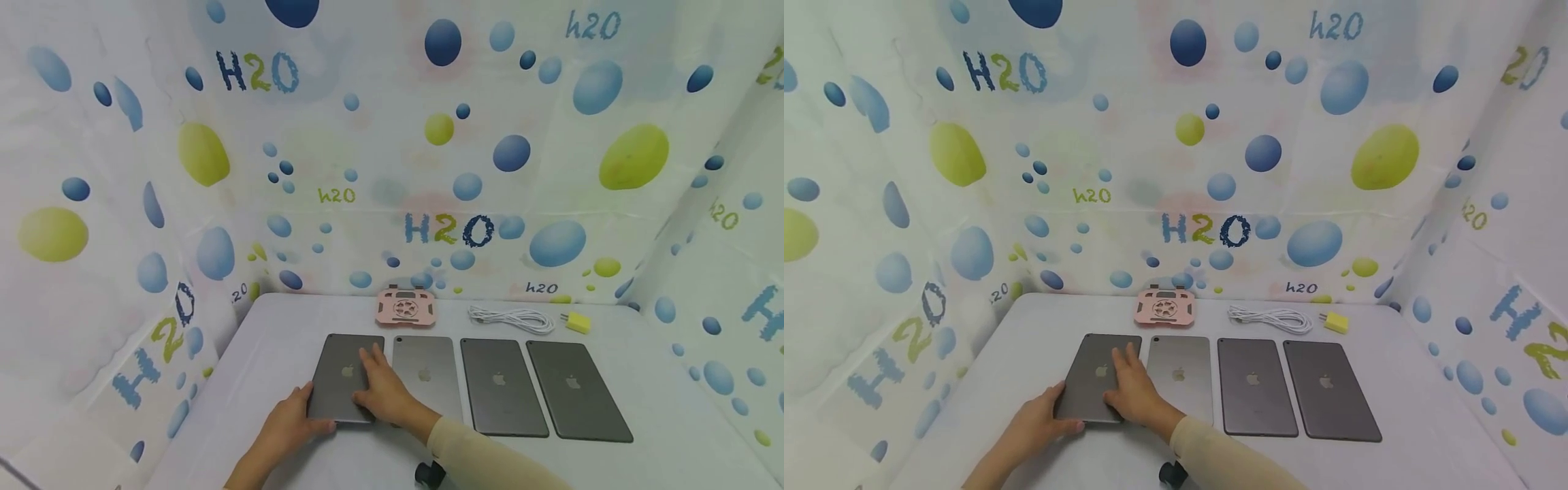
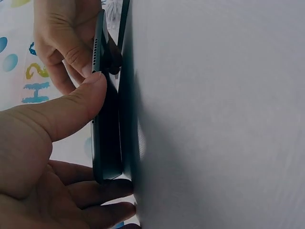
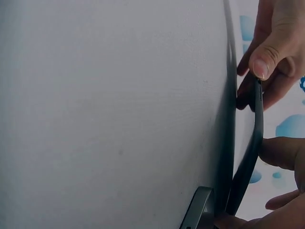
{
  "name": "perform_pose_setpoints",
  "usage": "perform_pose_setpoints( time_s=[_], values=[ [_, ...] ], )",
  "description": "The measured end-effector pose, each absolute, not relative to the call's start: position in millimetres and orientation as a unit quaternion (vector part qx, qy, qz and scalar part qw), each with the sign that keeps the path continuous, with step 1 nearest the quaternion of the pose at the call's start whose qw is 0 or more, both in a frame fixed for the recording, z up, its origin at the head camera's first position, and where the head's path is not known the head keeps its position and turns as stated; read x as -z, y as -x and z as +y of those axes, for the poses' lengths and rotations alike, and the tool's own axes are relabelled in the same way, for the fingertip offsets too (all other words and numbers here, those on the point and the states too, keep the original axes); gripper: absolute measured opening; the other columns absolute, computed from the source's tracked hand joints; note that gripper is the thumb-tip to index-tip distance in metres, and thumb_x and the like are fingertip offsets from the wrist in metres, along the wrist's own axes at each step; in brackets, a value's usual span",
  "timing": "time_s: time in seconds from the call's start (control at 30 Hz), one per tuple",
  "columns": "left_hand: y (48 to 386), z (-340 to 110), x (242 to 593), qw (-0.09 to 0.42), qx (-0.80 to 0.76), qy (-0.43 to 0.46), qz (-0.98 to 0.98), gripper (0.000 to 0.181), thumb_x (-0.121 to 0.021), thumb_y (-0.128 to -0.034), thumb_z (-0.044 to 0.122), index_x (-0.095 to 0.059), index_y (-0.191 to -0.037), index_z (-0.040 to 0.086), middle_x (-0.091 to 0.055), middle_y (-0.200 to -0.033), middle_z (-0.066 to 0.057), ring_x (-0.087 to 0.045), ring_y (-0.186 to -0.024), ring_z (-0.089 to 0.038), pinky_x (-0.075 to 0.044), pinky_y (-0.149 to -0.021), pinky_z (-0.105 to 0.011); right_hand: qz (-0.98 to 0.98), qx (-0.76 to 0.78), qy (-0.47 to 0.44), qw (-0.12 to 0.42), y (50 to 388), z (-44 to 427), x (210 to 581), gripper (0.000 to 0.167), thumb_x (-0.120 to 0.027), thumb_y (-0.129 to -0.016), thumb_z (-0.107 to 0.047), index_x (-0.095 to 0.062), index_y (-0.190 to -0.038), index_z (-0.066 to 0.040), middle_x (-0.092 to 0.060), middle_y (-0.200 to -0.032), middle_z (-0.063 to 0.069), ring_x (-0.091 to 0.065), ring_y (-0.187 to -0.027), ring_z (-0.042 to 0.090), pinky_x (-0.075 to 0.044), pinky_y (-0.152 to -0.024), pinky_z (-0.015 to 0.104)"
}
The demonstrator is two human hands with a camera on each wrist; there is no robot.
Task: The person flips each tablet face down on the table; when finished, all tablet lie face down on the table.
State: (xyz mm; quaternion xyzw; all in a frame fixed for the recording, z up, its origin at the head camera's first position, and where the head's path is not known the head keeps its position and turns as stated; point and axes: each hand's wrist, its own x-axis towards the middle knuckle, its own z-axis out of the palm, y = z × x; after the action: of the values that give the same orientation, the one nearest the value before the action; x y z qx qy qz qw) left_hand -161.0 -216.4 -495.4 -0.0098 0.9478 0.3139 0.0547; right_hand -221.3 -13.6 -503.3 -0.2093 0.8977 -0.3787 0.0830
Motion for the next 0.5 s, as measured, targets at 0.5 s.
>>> perform_pose_setpoints(
  time_s=[0.5],
  values=[
    [162.3,-224.8,498.4,0.053,-0.287,-0.024,0.956,0.088,-0.09,-0.0711,0.02,-0.05,-0.144,-0.008,-0.053,-0.14,-0.035,-0.047,-0.131,-0.056,-0.04,-0.105,-0.067,0.888,0.403,0.208,0.076,228.2,-8.4,503.1,0.075,-0.068,-0.095,-0.024,-0.033,-0.158,-0.005,-0.013,-0.167,0.027,-0.029,-0.15,0.044,-0.032,-0.117,0.058]
  ],
)
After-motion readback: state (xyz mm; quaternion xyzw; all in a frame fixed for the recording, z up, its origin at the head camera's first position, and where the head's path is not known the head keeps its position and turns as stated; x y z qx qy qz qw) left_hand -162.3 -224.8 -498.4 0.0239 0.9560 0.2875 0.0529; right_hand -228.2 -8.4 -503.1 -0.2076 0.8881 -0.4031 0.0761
